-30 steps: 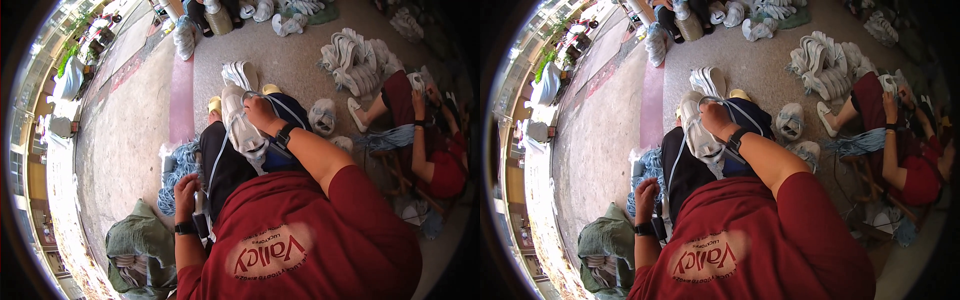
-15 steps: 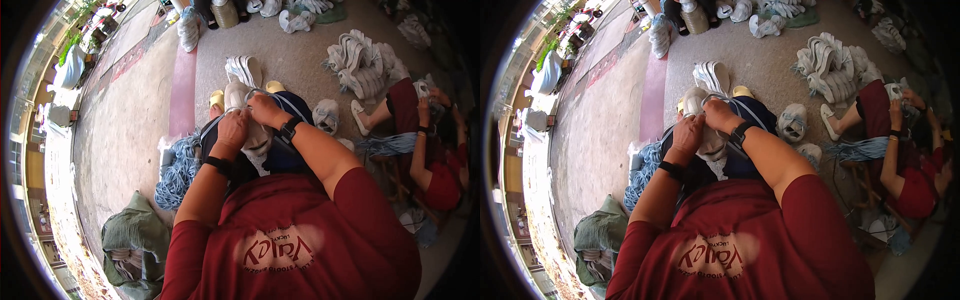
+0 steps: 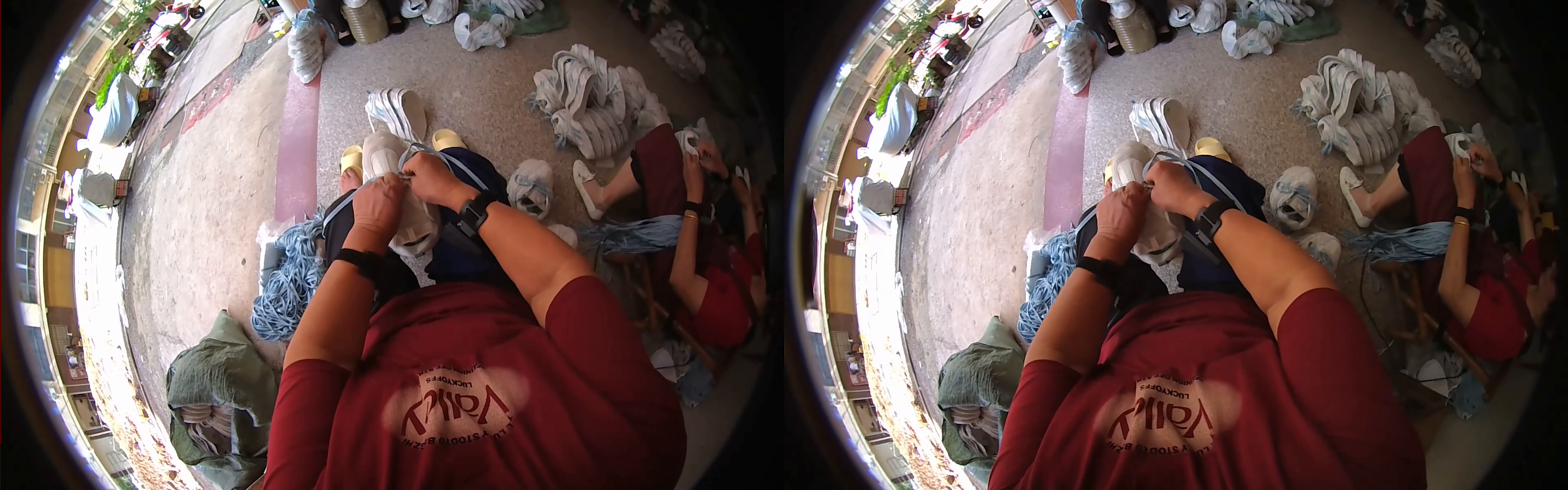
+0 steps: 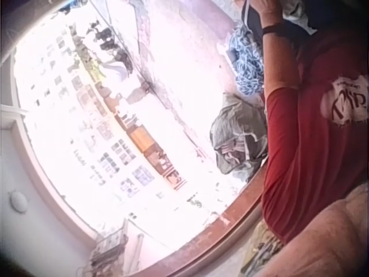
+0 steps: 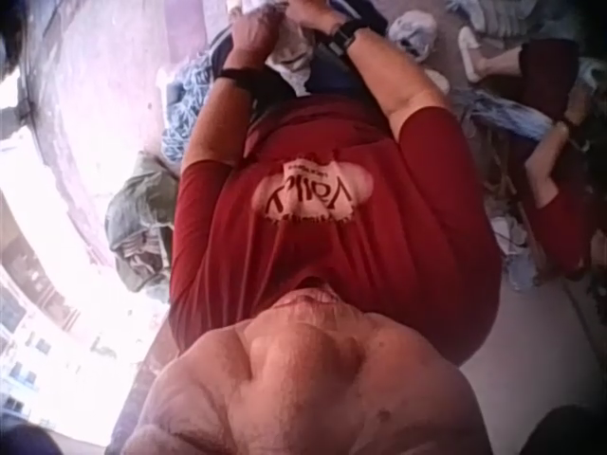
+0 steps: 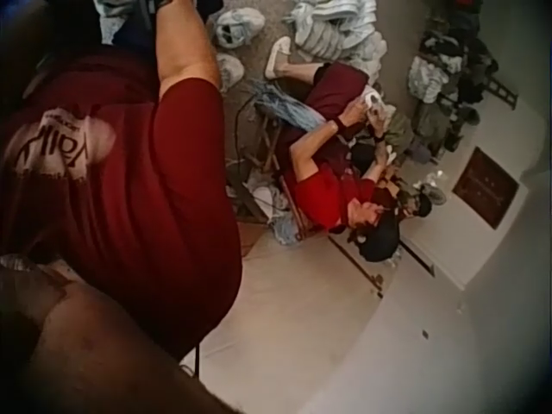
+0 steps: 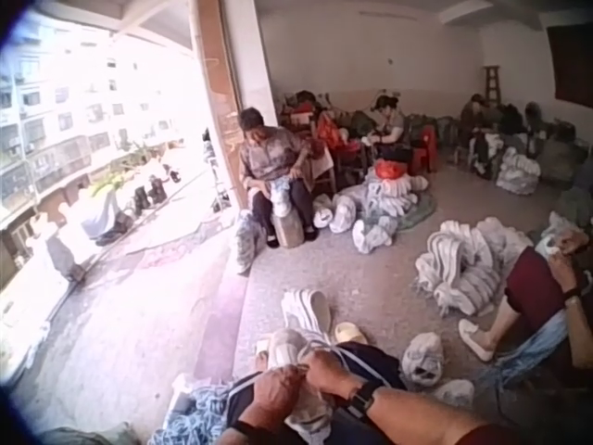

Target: Insert and thread laces through shoe eyelets as part of the manufacturing process.

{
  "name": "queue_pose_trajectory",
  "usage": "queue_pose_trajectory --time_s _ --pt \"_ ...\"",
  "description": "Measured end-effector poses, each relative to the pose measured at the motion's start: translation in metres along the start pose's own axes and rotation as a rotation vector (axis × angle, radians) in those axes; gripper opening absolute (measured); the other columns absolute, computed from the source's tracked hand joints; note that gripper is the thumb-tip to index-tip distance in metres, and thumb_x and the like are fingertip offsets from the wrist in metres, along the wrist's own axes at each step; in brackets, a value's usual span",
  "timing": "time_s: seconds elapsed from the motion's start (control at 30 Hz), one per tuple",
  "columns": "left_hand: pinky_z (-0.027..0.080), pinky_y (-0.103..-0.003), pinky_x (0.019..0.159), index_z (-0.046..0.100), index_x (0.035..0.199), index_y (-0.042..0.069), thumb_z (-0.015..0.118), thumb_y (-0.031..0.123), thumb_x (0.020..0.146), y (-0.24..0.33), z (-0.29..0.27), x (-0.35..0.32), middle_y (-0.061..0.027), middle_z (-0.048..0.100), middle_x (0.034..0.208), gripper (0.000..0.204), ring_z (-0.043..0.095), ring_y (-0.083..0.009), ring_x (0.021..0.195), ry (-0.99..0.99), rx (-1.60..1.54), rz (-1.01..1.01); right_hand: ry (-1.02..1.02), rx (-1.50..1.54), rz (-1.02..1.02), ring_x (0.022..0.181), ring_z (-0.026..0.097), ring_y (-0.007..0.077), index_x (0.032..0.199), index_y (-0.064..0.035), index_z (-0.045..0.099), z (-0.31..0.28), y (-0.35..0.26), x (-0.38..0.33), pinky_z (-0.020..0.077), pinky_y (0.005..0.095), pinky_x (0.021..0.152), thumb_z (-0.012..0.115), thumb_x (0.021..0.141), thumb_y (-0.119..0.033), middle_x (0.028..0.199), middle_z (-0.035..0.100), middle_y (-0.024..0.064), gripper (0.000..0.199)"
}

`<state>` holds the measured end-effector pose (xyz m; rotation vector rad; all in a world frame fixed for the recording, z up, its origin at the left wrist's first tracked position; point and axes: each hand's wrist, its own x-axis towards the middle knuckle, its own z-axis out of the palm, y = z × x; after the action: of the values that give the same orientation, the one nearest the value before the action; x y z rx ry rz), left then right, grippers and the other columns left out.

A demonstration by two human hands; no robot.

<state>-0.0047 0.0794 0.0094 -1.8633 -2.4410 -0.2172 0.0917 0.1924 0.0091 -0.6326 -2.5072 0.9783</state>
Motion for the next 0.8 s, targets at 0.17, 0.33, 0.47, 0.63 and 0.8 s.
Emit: queue_pose_trajectory --time_s 0.17,0.33,0.47,0.63,0.8 --pt "0.051 -0.034 0.059 0.055 0.079 0.007 0.051 0.013 0.079 0.016 -0.021 0.008 -0.01 0.064 0.072 0.008 0.065 -0.0236 0.068 0.012 0.08 0.027 -0.02 0.052 0.047 0.076 0.061 0.035 0.068 -0.0033 0.064 0.002 0.005 0.002 0.0479 0.0401 0.069 0.058 0.065 -0.008 0.077 0.061 0.0207 0.009" --pt "0.051 -0.034 0.057 0.055 0.079 0.006 0.051 0.013 0.078 0.027 -0.037 0.002 -0.0104 0.063 0.072 0.008 0.065 -0.0243 0.067 -0.047 0.199 0.127 0.021 0.17 0.095 0.071 0.062 0.0315 0.068 -0.0038 0.065 -0.001 0.006 0.0 0.0487 0.0363 0.066 0.061 0.064 -0.008 0.072 0.062 0.0187 0.008" --pt "0.045 -0.039 0.048 0.048 0.069 0.007 0.05 0.011 0.078 0.04 -0.041 -0.078 -0.0107 0.057 0.062 0.01 0.059 -0.0282 0.057 0.0 -0.049 0.203 0.06 0.23 0.187 0.068 0.062 0.0297 0.068 -0.0044 0.063 0.001 0.004 -0.006 0.0488 0.0356 0.065 0.062 0.064 -0.005 0.069 0.061 0.0165 0.005" --pt "0.047 -0.039 0.054 0.053 0.071 0.003 0.056 0.009 0.078 0.014 -0.059 -0.092 -0.0132 0.058 0.066 0.009 0.059 -0.0321 0.061 0.127 -0.353 0.047 0.186 -0.053 -0.397 0.086 0.058 0.0322 0.083 -0.0042 0.062 0.0 -0.009 -0.025 0.0474 0.0358 0.076 0.057 0.068 -0.001 0.089 0.058 0.0143 0.015" --pt "0.047 -0.032 0.054 0.058 0.081 -0.001 0.058 0.007 0.081 0.001 -0.062 -0.088 -0.014 0.06 0.068 0.008 0.06 -0.0248 0.06 0.204 -0.692 -0.063 0.052 -0.111 -0.74 0.085 0.058 0.0325 0.076 -0.0037 0.057 -0.017 -0.037 -0.034 0.0473 0.0366 0.074 0.059 0.07 -0.004 0.095 0.056 0.0155 0.006"
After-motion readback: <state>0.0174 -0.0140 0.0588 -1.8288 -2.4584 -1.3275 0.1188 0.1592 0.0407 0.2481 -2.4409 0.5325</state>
